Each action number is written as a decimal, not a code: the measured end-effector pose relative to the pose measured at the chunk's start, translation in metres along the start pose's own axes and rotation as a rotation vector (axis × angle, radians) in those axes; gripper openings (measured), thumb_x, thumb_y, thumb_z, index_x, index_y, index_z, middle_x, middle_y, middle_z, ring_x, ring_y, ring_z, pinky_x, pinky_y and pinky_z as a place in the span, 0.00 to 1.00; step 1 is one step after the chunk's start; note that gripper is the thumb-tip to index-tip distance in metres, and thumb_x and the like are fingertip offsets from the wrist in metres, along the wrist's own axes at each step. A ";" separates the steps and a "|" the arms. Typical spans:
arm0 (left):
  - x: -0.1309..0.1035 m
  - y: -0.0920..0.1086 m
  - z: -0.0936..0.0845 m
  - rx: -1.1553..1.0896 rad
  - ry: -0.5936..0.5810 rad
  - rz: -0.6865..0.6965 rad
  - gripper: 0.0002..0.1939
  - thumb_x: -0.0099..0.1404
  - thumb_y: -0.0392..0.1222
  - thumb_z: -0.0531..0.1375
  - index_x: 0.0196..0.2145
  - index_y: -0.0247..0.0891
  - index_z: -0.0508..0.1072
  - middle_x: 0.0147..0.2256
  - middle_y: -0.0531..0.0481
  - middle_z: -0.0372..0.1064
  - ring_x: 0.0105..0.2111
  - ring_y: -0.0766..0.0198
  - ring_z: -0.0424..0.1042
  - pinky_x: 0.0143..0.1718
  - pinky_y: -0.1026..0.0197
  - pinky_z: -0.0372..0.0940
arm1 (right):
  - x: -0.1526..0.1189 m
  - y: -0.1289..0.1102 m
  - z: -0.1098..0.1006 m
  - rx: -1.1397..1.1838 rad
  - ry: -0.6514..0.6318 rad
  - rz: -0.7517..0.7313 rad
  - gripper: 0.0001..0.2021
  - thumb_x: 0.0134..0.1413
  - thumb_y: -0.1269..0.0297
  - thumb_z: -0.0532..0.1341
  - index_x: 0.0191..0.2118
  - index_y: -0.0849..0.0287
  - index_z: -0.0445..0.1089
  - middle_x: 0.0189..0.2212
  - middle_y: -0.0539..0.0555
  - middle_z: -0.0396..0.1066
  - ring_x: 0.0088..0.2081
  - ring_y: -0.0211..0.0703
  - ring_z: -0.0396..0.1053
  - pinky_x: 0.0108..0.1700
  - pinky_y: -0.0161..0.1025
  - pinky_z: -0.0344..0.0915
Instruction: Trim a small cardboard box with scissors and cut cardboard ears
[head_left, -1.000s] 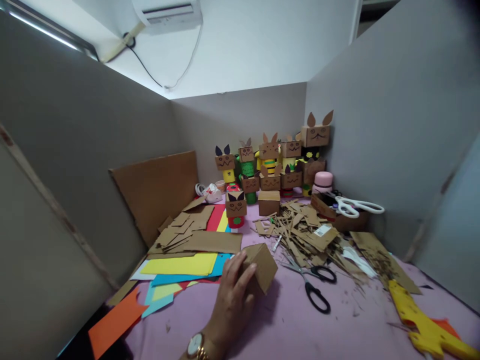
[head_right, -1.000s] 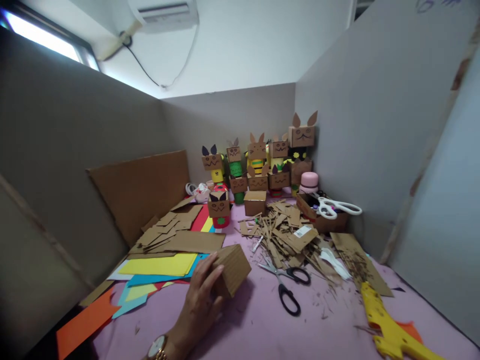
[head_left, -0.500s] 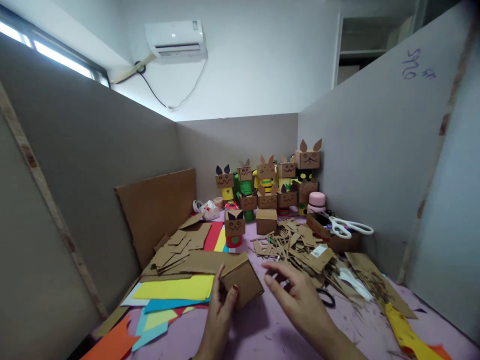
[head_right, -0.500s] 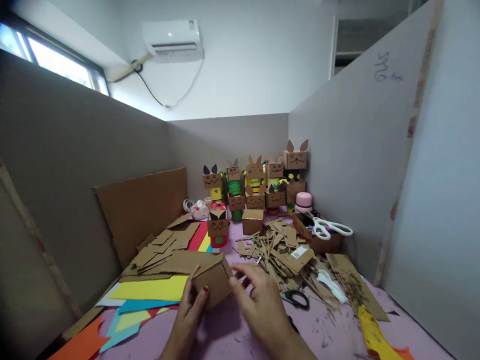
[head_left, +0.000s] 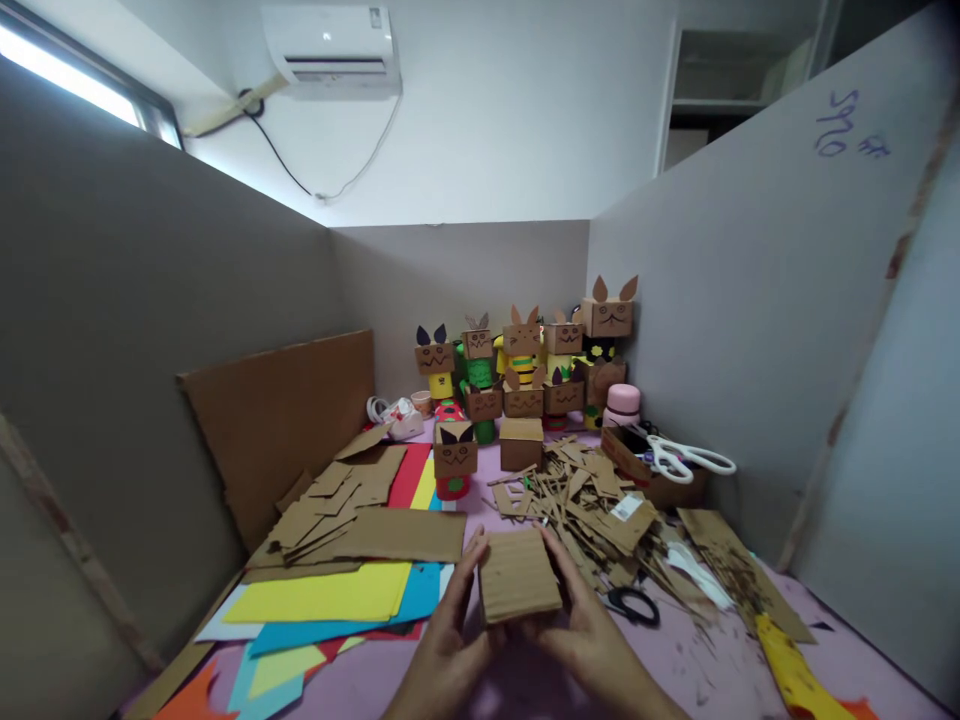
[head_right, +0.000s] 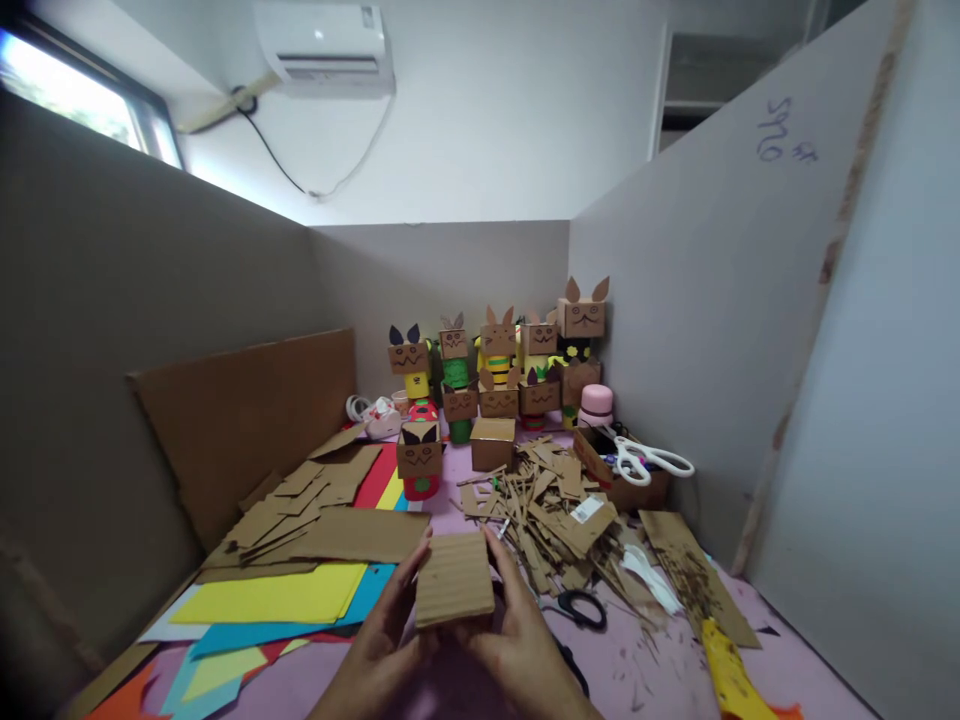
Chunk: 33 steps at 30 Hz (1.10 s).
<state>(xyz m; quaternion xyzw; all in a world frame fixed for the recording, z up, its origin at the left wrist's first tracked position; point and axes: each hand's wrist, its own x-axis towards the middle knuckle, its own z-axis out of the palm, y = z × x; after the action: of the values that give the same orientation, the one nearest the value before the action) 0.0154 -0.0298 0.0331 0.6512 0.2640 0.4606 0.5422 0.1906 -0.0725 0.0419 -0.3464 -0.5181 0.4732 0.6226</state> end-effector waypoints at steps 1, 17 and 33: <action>0.000 -0.003 -0.001 0.040 0.002 0.006 0.34 0.57 0.49 0.64 0.59 0.51 0.59 0.66 0.46 0.44 0.65 0.49 0.45 0.63 0.47 0.46 | 0.001 0.003 -0.001 -0.063 0.023 -0.027 0.42 0.44 0.61 0.70 0.64 0.52 0.51 0.63 0.61 0.54 0.63 0.55 0.51 0.60 0.51 0.53; 0.024 -0.012 -0.021 0.392 0.051 -0.080 0.31 0.64 0.41 0.54 0.63 0.42 0.52 0.64 0.43 0.50 0.64 0.56 0.49 0.64 0.46 0.44 | 0.003 0.031 -0.031 -1.022 0.289 -0.135 0.20 0.54 0.66 0.55 0.53 0.60 0.67 0.52 0.61 0.70 0.55 0.53 0.65 0.55 0.49 0.63; 0.003 -0.018 -0.006 0.608 0.066 0.067 0.37 0.62 0.29 0.51 0.65 0.41 0.41 0.66 0.42 0.44 0.64 0.57 0.47 0.63 0.46 0.48 | 0.000 0.072 -0.045 -1.349 0.040 -0.271 0.19 0.57 0.65 0.55 0.54 0.58 0.69 0.52 0.61 0.71 0.54 0.58 0.67 0.52 0.56 0.66</action>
<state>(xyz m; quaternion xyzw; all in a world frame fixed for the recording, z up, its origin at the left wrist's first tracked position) 0.0144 -0.0192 0.0168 0.7766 0.3854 0.3993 0.2982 0.2177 -0.0473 -0.0341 -0.5992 -0.7264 -0.0412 0.3341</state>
